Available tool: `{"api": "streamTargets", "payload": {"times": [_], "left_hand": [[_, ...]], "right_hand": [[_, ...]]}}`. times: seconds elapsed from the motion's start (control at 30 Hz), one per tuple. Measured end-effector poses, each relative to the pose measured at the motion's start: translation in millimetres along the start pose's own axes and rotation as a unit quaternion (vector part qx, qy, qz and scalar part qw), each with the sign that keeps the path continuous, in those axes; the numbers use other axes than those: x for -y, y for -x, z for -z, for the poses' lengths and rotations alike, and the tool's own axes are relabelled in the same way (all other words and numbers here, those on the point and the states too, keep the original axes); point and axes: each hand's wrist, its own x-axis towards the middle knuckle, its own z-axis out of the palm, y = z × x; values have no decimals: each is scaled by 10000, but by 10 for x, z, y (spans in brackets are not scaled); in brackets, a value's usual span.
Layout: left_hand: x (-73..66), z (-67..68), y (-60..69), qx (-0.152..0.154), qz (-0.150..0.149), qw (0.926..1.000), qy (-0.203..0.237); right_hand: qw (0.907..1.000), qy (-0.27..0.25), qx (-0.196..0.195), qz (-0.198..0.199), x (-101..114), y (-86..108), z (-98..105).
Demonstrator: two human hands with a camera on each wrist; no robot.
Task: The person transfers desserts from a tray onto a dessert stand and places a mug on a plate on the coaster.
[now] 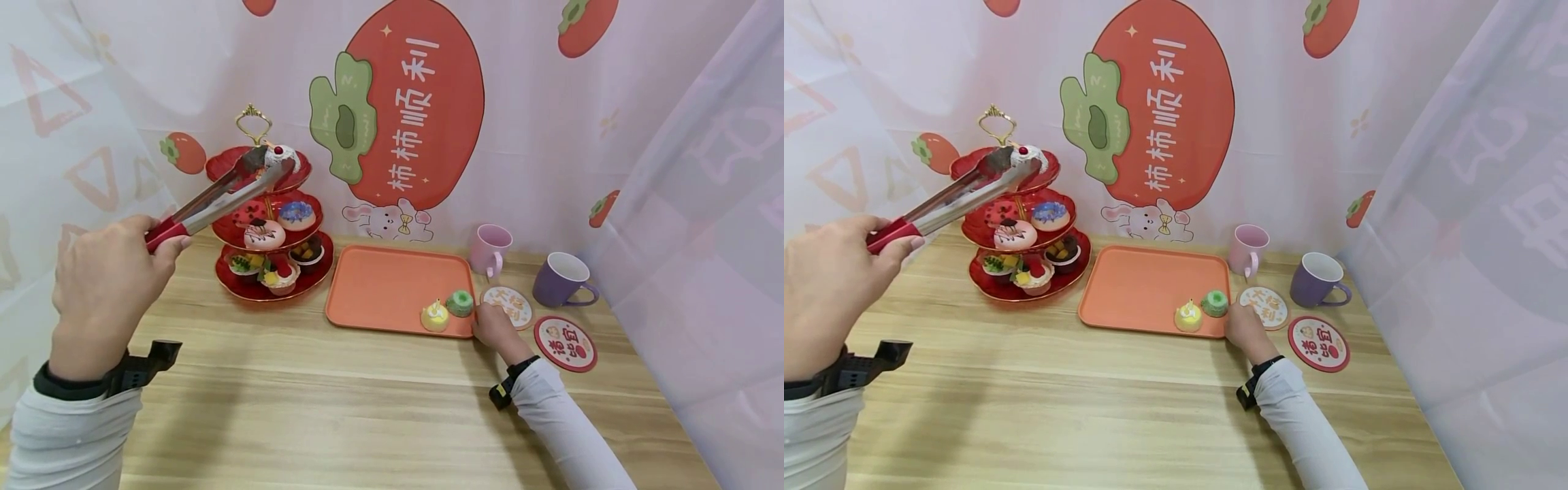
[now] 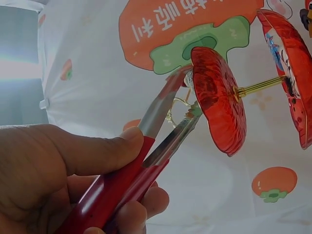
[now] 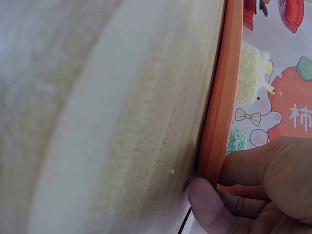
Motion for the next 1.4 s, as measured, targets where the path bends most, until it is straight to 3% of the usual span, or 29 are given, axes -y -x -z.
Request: {"api": "streamTargets", "payload": {"times": [0.27,0.7,0.87,1.07,1.2,1.27,1.4], "left_hand": [[-18,29,0,-18,-33,10000,3],[-15,19,31,174,177,9997,1],[-26,26,91,3,193,9998,54],[-61,22,195,-730,-186,9969,223],[-102,-36,224,-1203,-696,9898,308],[-112,-73,234,-1305,-906,9866,369],[-118,-156,260,-1219,-1113,9849,514]], "right_hand": [[10000,-34,-12,30,0,4,-2],[10000,-72,-10,36,4,4,0],[10000,-51,-1,-27,9,2,4],[10000,-64,-31,-3,16,7,8],[9999,-22,-112,35,11,6,5],[9999,-5,-131,38,9,5,3],[9999,-5,-127,54,5,5,2]]}}
